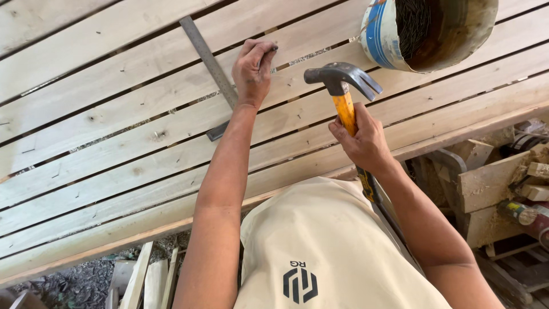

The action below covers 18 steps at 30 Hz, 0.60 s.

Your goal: The person hammers nails into a wooden pallet using a claw hammer. They repeatedly pick up nails from a bucket and drive them into the slats, occasionally repositioning a small wooden block.

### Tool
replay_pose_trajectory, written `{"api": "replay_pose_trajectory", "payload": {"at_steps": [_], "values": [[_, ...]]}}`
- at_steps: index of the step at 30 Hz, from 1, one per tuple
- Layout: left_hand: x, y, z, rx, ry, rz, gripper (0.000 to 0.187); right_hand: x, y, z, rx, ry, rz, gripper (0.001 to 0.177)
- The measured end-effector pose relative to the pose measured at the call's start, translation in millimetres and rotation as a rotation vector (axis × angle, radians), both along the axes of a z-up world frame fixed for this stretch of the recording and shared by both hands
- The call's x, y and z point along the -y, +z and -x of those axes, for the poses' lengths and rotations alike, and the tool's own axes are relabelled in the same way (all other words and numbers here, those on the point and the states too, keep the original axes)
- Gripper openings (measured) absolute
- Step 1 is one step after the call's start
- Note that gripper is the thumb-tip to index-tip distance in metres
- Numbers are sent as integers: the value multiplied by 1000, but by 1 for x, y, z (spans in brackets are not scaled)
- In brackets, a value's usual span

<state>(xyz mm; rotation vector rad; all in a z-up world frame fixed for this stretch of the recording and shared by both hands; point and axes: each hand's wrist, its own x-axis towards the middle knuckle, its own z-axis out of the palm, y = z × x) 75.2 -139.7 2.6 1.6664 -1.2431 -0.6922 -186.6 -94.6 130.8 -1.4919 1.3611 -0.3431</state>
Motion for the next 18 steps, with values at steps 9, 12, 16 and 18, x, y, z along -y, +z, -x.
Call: {"api": "replay_pose_trajectory", "payload": {"at_steps": [9, 12, 16, 18], "values": [[4, 5, 2, 53, 13, 31, 6, 20, 5, -17, 3, 57, 67, 21], [4, 5, 3, 89, 7, 9, 5, 24, -1, -18, 20, 118, 244, 21], [3, 3, 4, 148, 12, 17, 7, 26, -16, -24, -73, 218, 399, 31], [4, 3, 3, 165, 17, -3, 6, 33, -24, -35, -170, 267, 281, 27]]}}
